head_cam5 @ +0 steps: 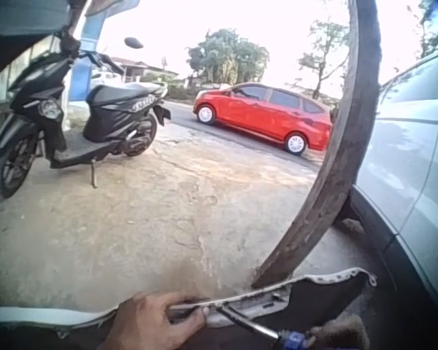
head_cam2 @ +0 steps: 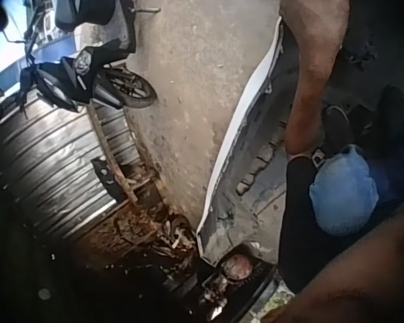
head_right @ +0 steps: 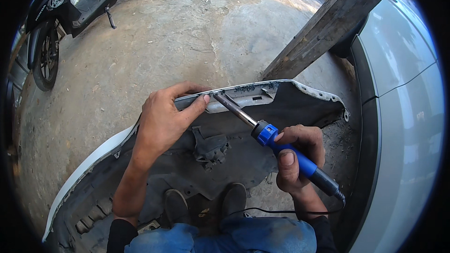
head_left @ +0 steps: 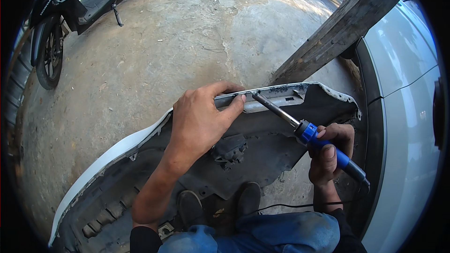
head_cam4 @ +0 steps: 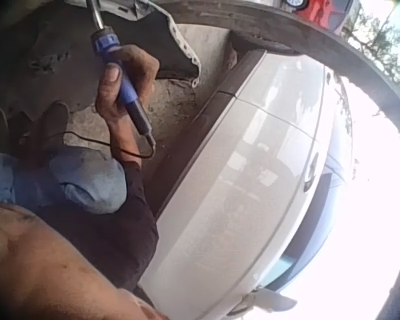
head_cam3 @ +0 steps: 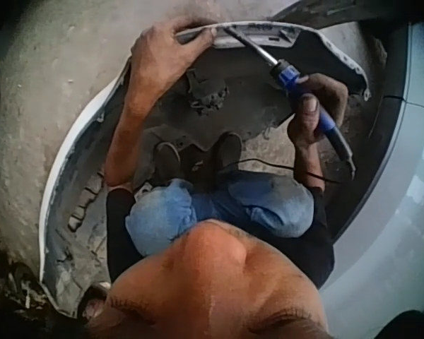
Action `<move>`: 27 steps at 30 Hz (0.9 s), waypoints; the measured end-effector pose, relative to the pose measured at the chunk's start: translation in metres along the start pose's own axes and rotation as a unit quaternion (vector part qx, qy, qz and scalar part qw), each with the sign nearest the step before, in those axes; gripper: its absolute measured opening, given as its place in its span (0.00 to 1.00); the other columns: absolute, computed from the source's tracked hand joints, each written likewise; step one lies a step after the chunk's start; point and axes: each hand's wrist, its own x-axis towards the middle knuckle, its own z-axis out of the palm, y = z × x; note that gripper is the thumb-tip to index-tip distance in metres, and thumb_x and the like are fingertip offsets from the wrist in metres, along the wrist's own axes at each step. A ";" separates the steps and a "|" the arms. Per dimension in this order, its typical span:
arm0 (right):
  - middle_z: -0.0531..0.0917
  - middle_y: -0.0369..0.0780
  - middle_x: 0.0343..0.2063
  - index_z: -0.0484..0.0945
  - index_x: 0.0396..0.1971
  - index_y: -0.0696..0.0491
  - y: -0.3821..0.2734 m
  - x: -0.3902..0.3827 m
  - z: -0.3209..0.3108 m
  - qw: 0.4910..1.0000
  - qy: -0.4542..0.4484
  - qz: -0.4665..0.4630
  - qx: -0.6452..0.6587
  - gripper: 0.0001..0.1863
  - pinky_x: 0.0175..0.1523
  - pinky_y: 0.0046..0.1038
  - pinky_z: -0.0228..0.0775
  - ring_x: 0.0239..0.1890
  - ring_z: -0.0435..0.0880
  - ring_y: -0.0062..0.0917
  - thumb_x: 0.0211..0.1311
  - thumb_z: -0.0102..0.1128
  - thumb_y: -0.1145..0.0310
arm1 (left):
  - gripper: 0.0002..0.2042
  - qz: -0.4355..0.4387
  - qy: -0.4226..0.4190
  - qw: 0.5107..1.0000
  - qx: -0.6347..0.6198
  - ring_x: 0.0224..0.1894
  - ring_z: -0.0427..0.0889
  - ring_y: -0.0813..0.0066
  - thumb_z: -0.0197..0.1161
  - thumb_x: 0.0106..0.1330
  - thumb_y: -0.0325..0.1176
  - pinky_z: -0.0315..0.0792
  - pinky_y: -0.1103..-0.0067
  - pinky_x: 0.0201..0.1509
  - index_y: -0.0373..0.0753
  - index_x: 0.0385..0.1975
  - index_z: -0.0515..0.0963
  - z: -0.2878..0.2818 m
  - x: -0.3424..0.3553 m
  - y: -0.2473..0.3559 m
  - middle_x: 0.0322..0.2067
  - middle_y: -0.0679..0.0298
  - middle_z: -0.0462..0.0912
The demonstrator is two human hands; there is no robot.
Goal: Soldering and repairing a plastic motorcycle bumper.
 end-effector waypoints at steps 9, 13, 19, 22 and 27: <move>0.80 0.39 0.31 0.74 0.43 0.58 -0.001 0.003 0.005 0.998 0.021 0.050 0.033 0.19 0.35 0.21 0.67 0.27 0.74 0.16 0.71 0.63 0.55 | 0.18 0.027 0.012 1.000 0.011 0.44 0.92 0.54 0.71 0.68 0.48 0.81 0.68 0.53 0.40 0.46 0.90 0.003 0.001 -0.006 0.38 0.52 0.92; 0.79 0.38 0.29 0.74 0.43 0.58 0.002 0.003 0.005 0.999 0.026 0.034 0.023 0.19 0.33 0.19 0.65 0.26 0.73 0.14 0.71 0.63 0.55 | 0.18 0.022 -0.001 1.000 0.009 0.45 0.92 0.53 0.71 0.68 0.48 0.81 0.67 0.52 0.39 0.46 0.89 0.000 0.001 -0.003 0.38 0.51 0.92; 0.79 0.36 0.28 0.74 0.43 0.58 0.002 0.004 0.009 0.998 0.027 0.033 0.038 0.19 0.28 0.18 0.63 0.22 0.72 0.12 0.71 0.63 0.55 | 0.18 0.033 0.007 0.999 0.009 0.44 0.92 0.53 0.71 0.68 0.48 0.81 0.67 0.51 0.39 0.46 0.89 0.002 0.002 -0.006 0.37 0.51 0.92; 0.79 0.36 0.28 0.74 0.42 0.58 0.004 0.005 0.010 0.997 0.026 0.043 0.053 0.19 0.26 0.17 0.62 0.21 0.72 0.12 0.71 0.63 0.56 | 0.18 0.030 0.006 1.000 0.009 0.44 0.92 0.53 0.70 0.68 0.48 0.81 0.67 0.51 0.39 0.46 0.90 0.002 0.002 -0.006 0.37 0.50 0.92; 0.78 0.36 0.27 0.74 0.42 0.58 0.005 0.004 0.009 0.997 0.028 0.045 0.050 0.18 0.25 0.18 0.63 0.21 0.72 0.12 0.71 0.64 0.57 | 0.18 0.029 0.003 1.000 0.012 0.44 0.92 0.53 0.70 0.68 0.48 0.81 0.67 0.51 0.39 0.46 0.89 0.002 0.002 -0.005 0.37 0.51 0.92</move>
